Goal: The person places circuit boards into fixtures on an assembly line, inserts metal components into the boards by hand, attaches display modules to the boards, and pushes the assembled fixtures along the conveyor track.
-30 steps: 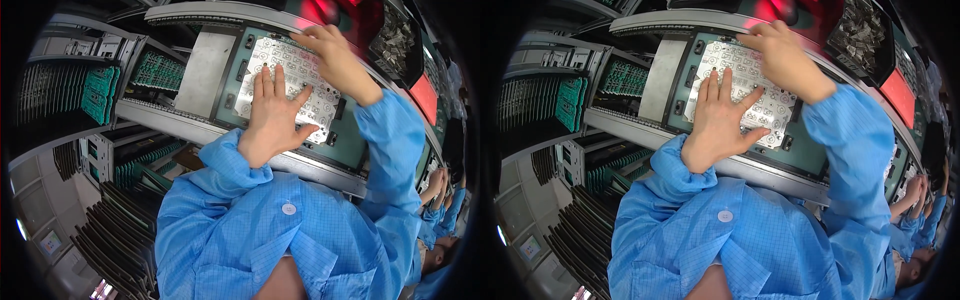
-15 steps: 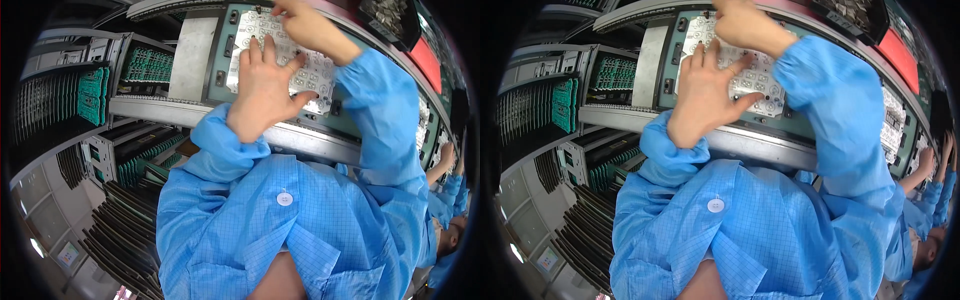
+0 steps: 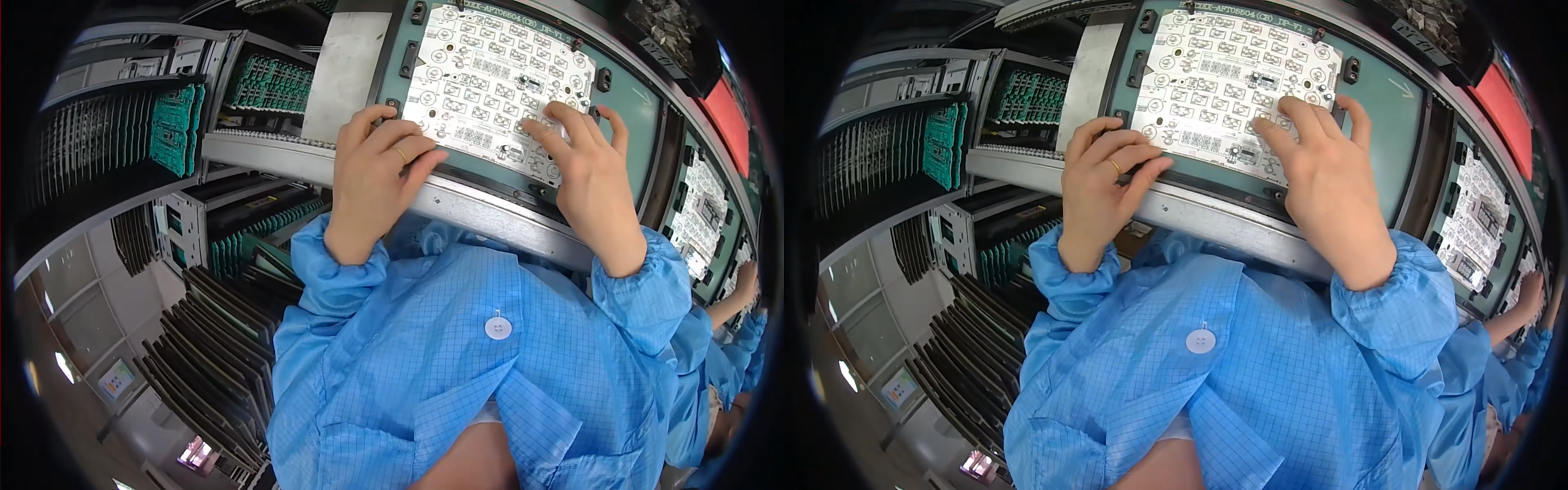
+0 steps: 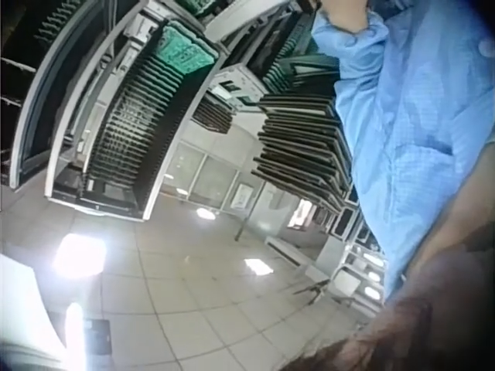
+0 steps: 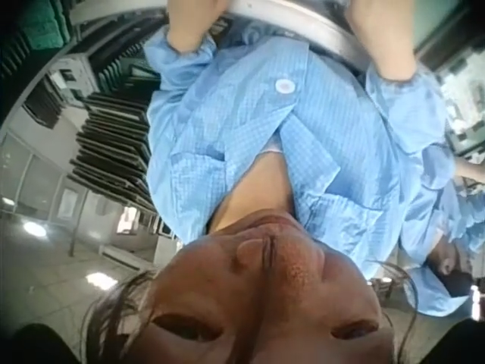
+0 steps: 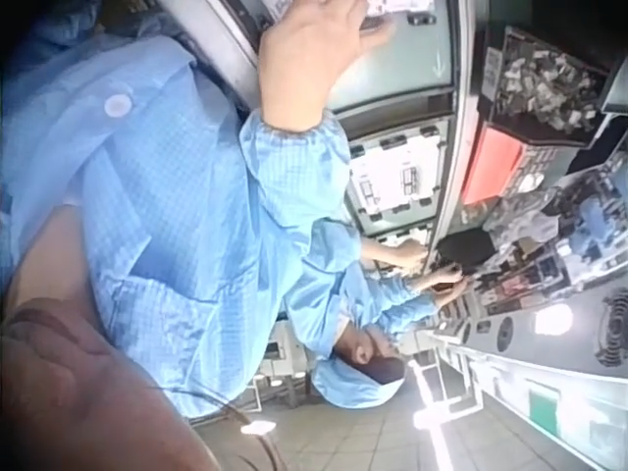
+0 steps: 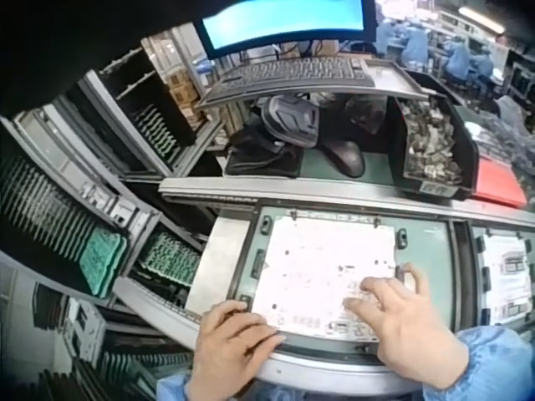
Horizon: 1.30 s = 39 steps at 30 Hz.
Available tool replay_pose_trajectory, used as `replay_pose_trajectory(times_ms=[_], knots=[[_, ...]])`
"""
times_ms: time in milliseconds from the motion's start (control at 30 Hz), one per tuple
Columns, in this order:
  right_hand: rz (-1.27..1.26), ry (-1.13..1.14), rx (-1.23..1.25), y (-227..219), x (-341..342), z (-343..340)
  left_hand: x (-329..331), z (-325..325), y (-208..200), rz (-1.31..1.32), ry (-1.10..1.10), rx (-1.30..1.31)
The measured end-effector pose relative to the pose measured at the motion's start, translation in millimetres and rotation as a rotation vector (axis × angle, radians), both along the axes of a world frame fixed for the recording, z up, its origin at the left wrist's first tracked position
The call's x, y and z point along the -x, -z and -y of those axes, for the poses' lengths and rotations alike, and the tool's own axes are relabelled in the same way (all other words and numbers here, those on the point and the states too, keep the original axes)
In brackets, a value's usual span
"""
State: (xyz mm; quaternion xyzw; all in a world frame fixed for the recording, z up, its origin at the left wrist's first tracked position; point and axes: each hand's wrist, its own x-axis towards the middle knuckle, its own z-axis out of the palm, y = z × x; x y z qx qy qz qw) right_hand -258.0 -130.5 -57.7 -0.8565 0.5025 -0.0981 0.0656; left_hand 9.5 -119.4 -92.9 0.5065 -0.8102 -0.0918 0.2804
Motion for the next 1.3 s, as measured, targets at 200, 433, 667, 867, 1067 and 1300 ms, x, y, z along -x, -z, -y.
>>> replay_pose_trajectory(times_ms=[200,433,667,867,1067,1300], knots=[[0.026,0.019,0.038,5,2,-1,15,2,16,0.009,-0.186,0.152],[0.16,0.085,-0.02,-6,25,-5,35,1,-3,0.011,-0.13,0.098],[0.361,0.283,0.146,-21,67,-20,84,19,-7,-0.01,0.446,-0.047],[0.392,0.376,0.098,-13,85,-39,94,34,-13,0.17,0.614,0.07],[0.359,0.361,-0.004,-12,94,-39,98,41,-8,0.226,0.753,0.099],[0.319,0.319,0.014,-25,97,-32,107,44,-9,0.201,0.75,0.14]])
